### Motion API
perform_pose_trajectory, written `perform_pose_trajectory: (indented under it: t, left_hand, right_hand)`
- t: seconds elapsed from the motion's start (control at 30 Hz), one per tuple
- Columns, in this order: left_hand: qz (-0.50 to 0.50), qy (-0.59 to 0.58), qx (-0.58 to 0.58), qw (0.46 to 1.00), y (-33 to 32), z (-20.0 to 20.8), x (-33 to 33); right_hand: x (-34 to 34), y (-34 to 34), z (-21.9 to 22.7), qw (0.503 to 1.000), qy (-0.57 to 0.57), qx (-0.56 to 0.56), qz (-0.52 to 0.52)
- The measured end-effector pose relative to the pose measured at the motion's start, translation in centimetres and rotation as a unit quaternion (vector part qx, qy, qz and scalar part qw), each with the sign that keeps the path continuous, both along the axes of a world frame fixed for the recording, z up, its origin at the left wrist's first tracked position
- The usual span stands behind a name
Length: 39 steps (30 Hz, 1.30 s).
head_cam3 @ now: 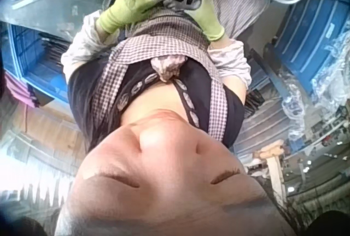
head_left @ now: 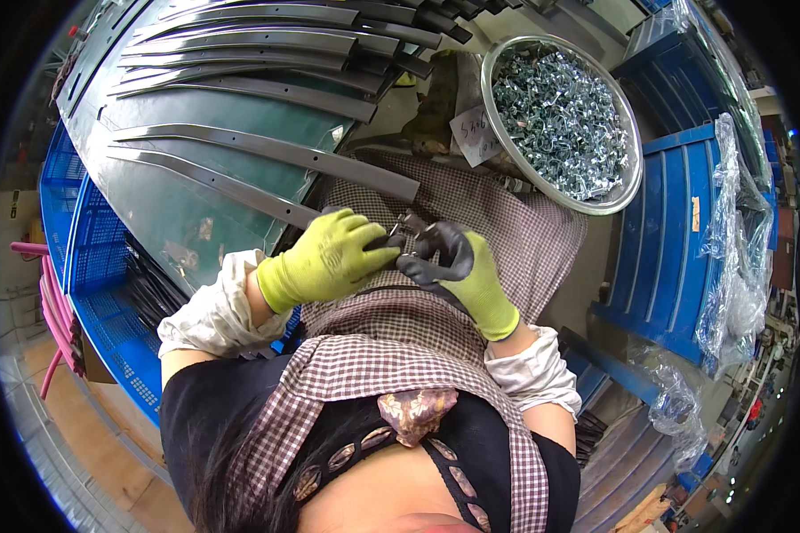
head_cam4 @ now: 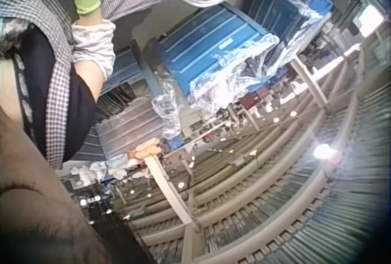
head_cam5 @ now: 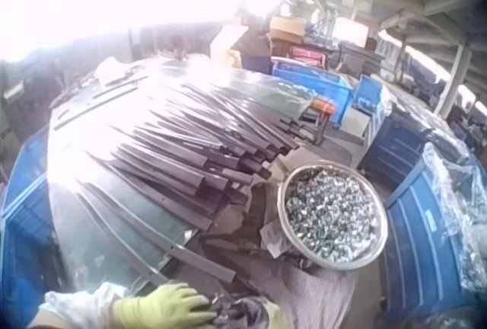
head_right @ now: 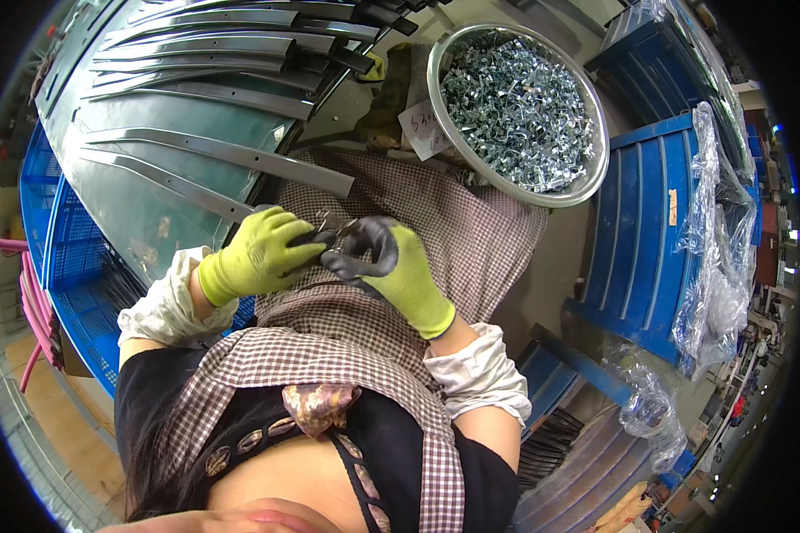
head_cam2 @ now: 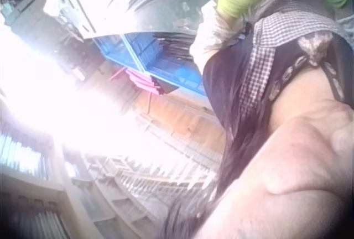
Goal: The person uses pliers to attach small metal pieces to long curved metal bars, then places the finished bars into a blue crate and a larger container. The person wears gloves and an apron while working at a table in a workshop.
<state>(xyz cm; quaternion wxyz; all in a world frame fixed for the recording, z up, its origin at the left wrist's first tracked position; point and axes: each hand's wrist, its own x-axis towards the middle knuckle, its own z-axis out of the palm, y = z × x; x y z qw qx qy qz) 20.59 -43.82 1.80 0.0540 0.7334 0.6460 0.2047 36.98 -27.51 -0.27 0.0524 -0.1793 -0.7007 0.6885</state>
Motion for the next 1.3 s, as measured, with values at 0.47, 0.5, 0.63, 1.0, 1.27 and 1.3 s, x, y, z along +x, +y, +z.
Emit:
perform_pose_trajectory:
  t: [0.47,0.5,0.63,1.0,1.27,1.3]
  left_hand:
    - [0.115,0.082,-0.008,0.99,2.0,-0.2,-6.4]
    - [0.132,0.065,-0.058,0.987,2.2,-1.3,-6.5]
    - [0.09,0.031,-0.081,0.992,3.1,-3.1,-7.6]
    - [0.034,-0.013,-0.101,0.994,3.2,-2.6,-8.1]
    - [0.06,-0.034,-0.109,0.992,3.4,-2.4,-8.1]
    - [0.06,-0.04,-0.118,0.99,3.5,-2.4,-8.2]
  right_hand:
    - [-1.6,3.5,-3.1,0.96,0.05,0.272,-0.031]
    - [-2.0,3.5,-3.5,0.961,0.049,0.27,-0.039]
    - [-2.9,4.1,-4.6,0.958,0.067,0.28,-0.016]
    - [-7.2,6.5,-6.5,0.986,0.04,0.083,0.136]
    - [-1.3,4.8,-4.2,0.941,0.023,0.338,-0.003]
    - [-0.5,4.7,-4.6,0.948,0.029,0.316,0.005]
